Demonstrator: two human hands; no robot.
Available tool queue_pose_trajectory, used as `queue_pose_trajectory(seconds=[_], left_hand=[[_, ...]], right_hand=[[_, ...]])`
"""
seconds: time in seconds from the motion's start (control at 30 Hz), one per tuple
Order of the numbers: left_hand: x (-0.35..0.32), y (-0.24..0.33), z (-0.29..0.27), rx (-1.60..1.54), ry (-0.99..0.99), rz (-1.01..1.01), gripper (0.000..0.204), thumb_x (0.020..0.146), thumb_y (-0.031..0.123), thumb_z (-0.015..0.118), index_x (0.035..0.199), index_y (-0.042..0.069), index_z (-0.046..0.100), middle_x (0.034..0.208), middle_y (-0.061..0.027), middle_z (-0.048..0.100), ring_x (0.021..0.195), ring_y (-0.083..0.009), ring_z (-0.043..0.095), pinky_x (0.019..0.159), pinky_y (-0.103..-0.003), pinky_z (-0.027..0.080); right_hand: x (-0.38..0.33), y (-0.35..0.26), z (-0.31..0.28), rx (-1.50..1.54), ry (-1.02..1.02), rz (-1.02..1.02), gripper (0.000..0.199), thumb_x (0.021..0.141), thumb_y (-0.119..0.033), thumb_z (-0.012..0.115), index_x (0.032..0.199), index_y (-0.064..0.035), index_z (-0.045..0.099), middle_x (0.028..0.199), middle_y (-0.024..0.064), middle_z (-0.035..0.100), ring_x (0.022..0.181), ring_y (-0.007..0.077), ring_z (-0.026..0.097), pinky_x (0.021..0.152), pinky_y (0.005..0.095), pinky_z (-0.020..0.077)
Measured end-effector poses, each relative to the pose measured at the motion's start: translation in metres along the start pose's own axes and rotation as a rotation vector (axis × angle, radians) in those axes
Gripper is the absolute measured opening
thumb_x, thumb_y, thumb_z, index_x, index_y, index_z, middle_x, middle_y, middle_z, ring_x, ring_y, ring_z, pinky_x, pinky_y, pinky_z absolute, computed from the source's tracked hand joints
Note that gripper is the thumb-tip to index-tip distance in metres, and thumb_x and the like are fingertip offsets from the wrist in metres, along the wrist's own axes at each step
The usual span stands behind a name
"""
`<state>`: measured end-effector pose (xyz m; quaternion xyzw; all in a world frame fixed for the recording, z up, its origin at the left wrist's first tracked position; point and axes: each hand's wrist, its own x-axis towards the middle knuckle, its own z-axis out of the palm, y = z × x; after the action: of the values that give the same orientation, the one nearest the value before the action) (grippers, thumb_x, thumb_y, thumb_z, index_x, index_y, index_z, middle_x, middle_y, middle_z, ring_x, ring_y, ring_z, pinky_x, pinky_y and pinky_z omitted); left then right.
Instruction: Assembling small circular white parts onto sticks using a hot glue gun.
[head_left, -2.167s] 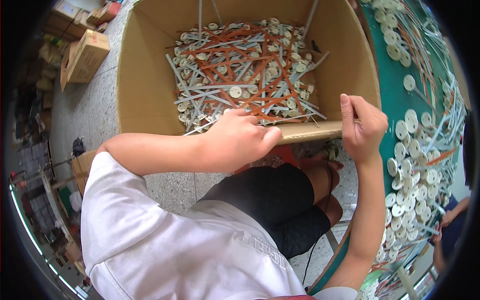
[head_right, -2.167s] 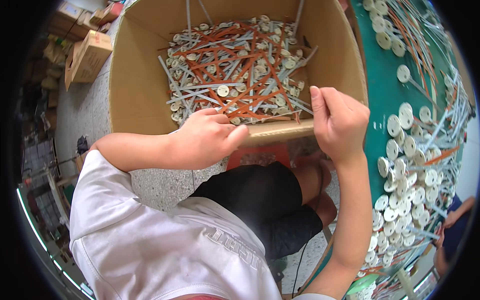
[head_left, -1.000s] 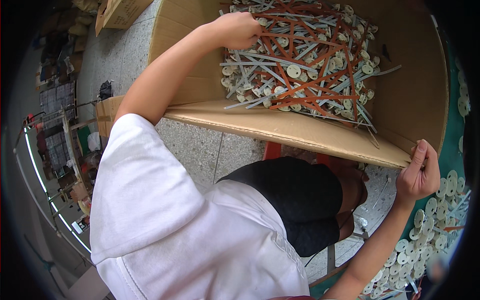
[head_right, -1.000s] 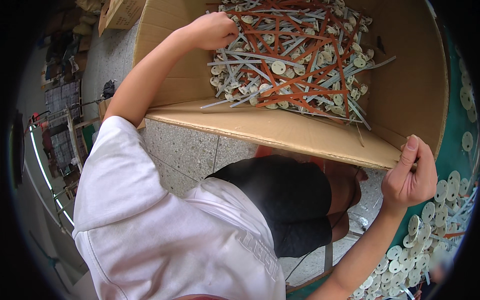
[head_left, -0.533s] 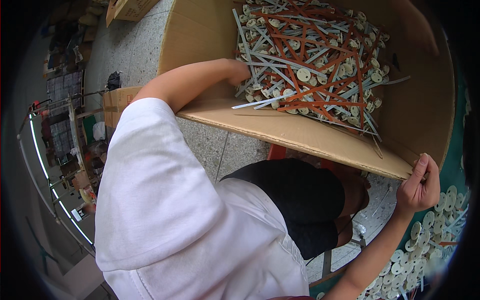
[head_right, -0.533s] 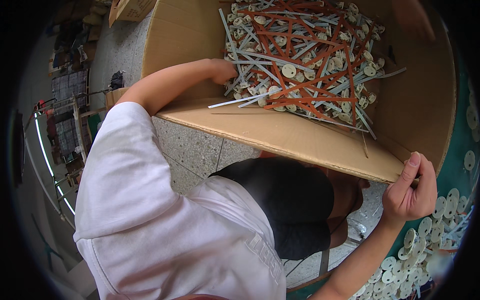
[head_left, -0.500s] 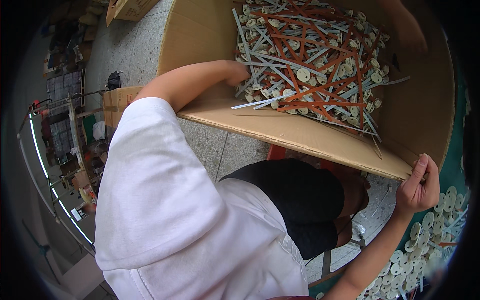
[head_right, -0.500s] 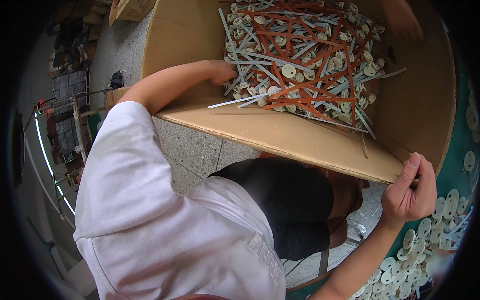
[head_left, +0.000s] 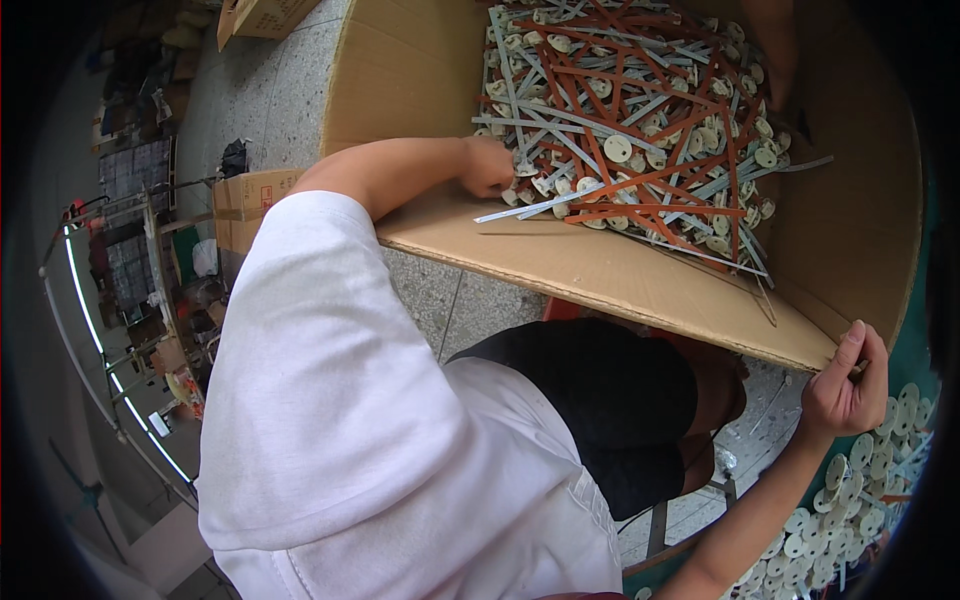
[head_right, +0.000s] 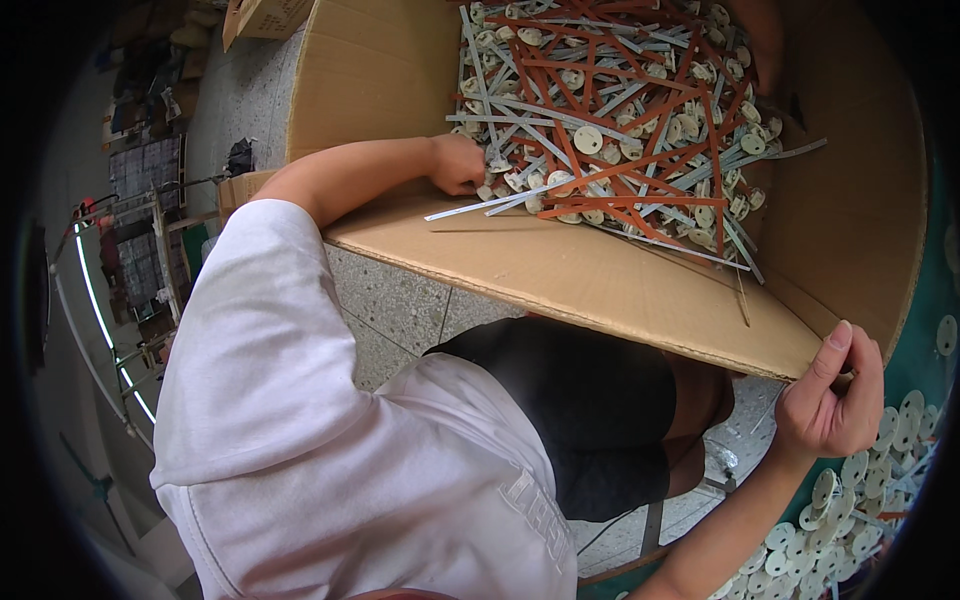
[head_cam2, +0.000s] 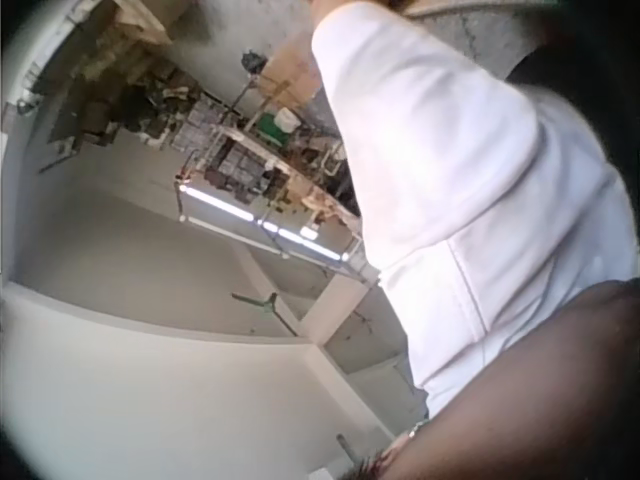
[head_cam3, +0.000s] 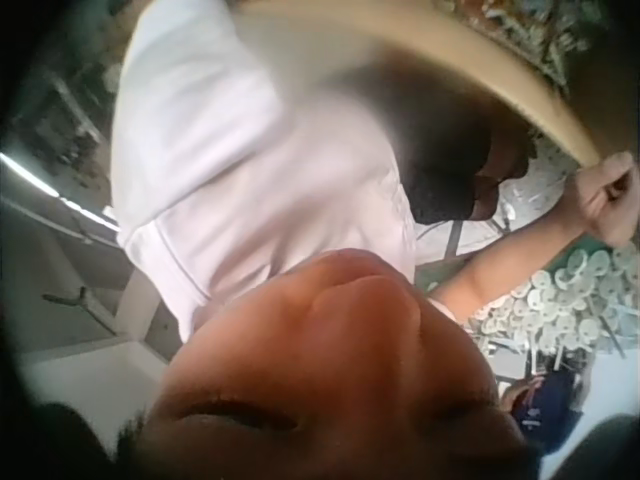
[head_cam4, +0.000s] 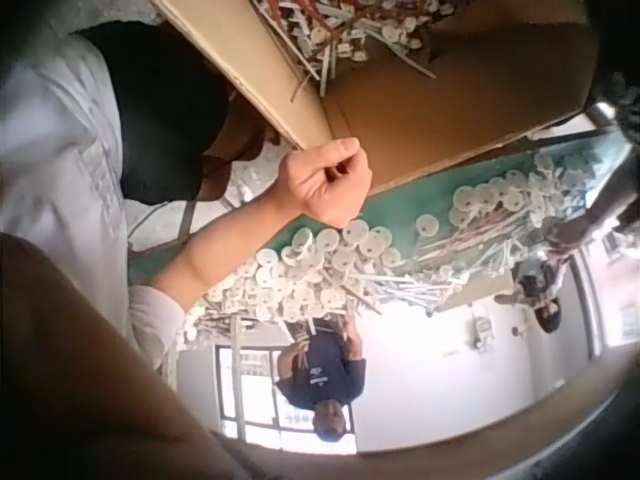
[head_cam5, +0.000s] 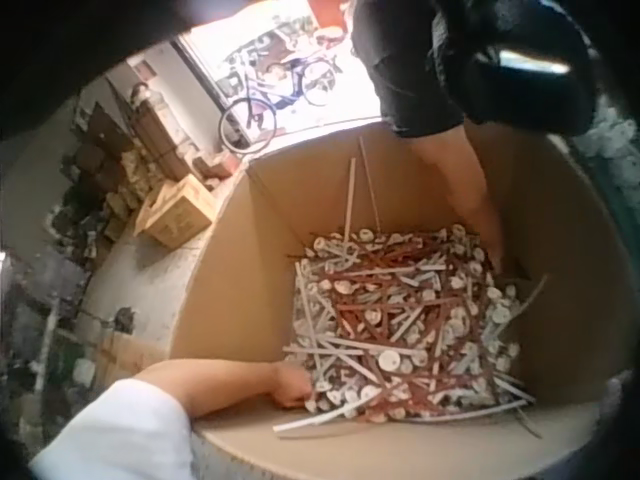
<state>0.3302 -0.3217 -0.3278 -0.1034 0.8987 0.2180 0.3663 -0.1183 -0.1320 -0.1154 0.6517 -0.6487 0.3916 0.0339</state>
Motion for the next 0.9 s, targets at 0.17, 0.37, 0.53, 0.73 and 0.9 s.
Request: queue_pose_trajectory(seconds=[0.17,0.37,0.53,0.73,0.9], left_hand=[[-0.007,-0.001,0.003,0.043,-0.07,-0.031,0.024,0.08,0.033,0.065,0.077,0.011,0.072,0.078,-0.0144,0.069,0.077,-0.0369,0.067,0.068,-0.049,0.054],[-0.002,0.006,0.016,0.049,0.016,-0.303,0.039,0.087,0.04,0.058,0.075,0.005,0.07,0.078,-0.0178,0.068,0.076,-0.037,0.068,0.067,-0.048,0.054],[0.002,-0.003,0.01,-0.132,0.146,-0.304,0.041,0.091,0.041,0.057,0.077,0.006,0.07,0.077,-0.019,0.067,0.075,-0.0399,0.065,0.068,-0.048,0.054],[0.003,-0.003,0.03,-0.357,0.158,-0.305,0.02,0.085,0.025,0.062,0.087,0.01,0.074,0.087,-0.0151,0.07,0.087,-0.0355,0.067,0.081,-0.045,0.053],[-0.001,0.023,0.018,-0.145,-0.066,-0.444,0.021,0.08,0.025,0.066,0.09,0.007,0.072,0.093,-0.0192,0.07,0.089,-0.0372,0.067,0.078,-0.047,0.055]], right_hand=[[0.001,-0.001,0.0,0.002,0.008,-0.034,0.005,0.088,0.006,0.063,0.085,0.0091,0.063,0.068,0.0086,0.06,0.057,0.0122,0.048,0.051,0.0224,0.038],[0.0,-0.002,0.001,-0.044,-0.001,0.0,0.004,0.088,0.006,0.064,0.085,0.0091,0.063,0.069,0.0083,0.06,0.057,0.0121,0.048,0.049,0.0217,0.037],[0.004,0.0,0.001,-0.02,0.024,-0.062,0.005,0.087,0.005,0.065,0.084,0.0088,0.064,0.068,0.008,0.06,0.056,0.0118,0.048,0.048,0.0216,0.036],[0.001,-0.001,0.0,-0.005,0.015,-0.03,0.004,0.086,0.006,0.066,0.084,0.0088,0.064,0.069,0.0079,0.06,0.055,0.0117,0.048,0.048,0.0213,0.036],[0.001,0.0,0.001,-0.001,0.034,-0.04,0.003,0.085,0.006,0.067,0.085,0.0086,0.064,0.069,0.0081,0.061,0.055,0.0111,0.049,0.047,0.0209,0.0363]])
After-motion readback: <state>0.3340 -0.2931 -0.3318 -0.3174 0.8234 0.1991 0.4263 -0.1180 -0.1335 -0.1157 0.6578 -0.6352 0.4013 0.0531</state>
